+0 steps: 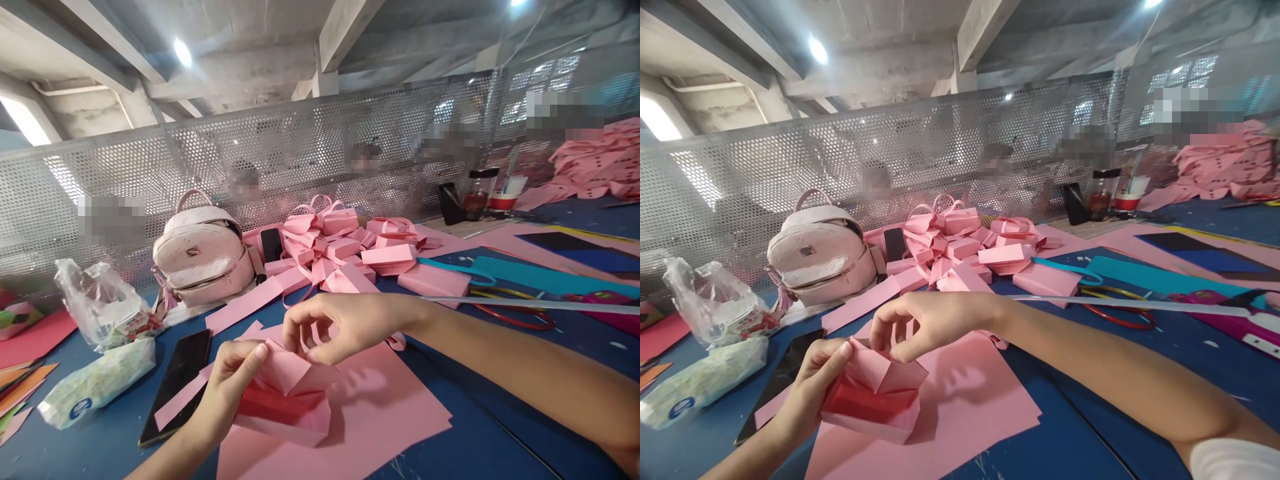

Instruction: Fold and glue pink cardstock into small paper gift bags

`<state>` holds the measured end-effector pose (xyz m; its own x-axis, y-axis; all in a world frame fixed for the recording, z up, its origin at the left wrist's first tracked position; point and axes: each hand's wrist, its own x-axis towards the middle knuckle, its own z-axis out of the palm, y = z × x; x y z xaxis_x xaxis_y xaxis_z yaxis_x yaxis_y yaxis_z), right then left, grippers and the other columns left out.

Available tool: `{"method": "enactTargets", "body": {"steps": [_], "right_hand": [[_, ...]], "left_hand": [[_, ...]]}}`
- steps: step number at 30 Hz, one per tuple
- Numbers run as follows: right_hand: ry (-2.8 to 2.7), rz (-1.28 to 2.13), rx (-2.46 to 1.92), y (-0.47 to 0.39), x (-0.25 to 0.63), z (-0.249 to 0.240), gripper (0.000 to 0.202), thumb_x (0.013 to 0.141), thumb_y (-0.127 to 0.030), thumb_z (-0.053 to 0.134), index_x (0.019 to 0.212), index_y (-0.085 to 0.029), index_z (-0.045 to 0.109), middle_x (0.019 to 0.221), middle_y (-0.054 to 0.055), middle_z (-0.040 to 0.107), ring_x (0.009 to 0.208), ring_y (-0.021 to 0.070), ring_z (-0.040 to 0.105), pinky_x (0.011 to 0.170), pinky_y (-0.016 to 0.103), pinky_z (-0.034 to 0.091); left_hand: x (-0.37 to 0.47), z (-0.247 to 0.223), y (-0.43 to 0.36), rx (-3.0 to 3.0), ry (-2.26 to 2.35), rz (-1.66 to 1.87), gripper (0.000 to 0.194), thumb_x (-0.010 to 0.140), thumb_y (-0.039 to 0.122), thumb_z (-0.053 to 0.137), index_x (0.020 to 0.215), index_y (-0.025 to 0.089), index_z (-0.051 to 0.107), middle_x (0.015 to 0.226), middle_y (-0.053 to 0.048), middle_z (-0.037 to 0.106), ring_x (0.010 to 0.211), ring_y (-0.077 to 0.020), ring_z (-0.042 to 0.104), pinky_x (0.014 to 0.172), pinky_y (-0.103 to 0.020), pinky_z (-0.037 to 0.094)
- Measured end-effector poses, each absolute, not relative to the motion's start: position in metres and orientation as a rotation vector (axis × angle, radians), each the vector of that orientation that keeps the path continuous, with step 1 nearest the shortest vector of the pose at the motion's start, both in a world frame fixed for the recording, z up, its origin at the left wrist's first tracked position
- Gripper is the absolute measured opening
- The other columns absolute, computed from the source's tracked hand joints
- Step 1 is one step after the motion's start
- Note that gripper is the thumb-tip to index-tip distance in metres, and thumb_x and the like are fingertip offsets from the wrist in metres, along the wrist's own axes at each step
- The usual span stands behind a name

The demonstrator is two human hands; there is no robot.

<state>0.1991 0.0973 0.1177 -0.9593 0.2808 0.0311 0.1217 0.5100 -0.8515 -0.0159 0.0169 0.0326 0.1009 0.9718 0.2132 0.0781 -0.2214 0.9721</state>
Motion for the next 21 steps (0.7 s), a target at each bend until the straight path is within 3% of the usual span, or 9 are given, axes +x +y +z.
{"method": "enactTargets", "body": {"steps": [7, 12, 17, 21], "right_hand": [[-2.502, 1.144, -0.476, 0.081, 0.193, 0.115, 0.012, 0.080, -0.010, 0.063, 0.090, -0.017, 0.064, 0.083, -0.002, 0.062, 0.072, 0.0092, 0.052, 0.062, 0.020, 0.043], [-2.471, 0.951, -0.497, 0.073, 0.190, 0.113, 0.019, 0.085, -0.011, 0.062, 0.102, -0.019, 0.066, 0.078, -0.003, 0.061, 0.068, 0.0099, 0.055, 0.060, 0.020, 0.043], [-2.476, 0.757, -0.468, 0.075, 0.191, 0.115, 0.020, 0.083, -0.007, 0.061, 0.096, -0.019, 0.069, 0.082, -0.002, 0.065, 0.068, 0.0101, 0.055, 0.059, 0.021, 0.042], [-2.494, 0.624, -0.378, 0.078, 0.193, 0.117, 0.027, 0.083, -0.001, 0.059, 0.098, -0.020, 0.070, 0.092, 0.000, 0.067, 0.075, 0.0109, 0.058, 0.065, 0.021, 0.044]], "left_hand": [[-0.014, 0.036, 0.016, 1.519, 1.114, 1.178, 0.058, 0.087, 0.061, 0.060, 0.053, 0.013, 0.052, 0.056, 0.002, 0.035, 0.056, -0.0093, 0.025, 0.050, -0.022, 0.023], [-0.010, 0.040, 0.016, 1.552, 1.105, 1.118, 0.055, 0.085, 0.057, 0.065, 0.054, 0.012, 0.059, 0.057, 0.000, 0.046, 0.056, -0.0101, 0.033, 0.051, -0.021, 0.028], [-0.009, 0.042, 0.018, 1.522, 1.062, 1.039, 0.047, 0.087, 0.053, 0.064, 0.065, 0.011, 0.069, 0.065, -0.004, 0.059, 0.065, -0.0151, 0.047, 0.062, -0.023, 0.039], [-0.012, 0.037, 0.021, 1.475, 1.064, 1.057, 0.049, 0.088, 0.053, 0.062, 0.063, 0.011, 0.064, 0.069, -0.003, 0.057, 0.062, -0.0117, 0.042, 0.057, -0.021, 0.034]]}}
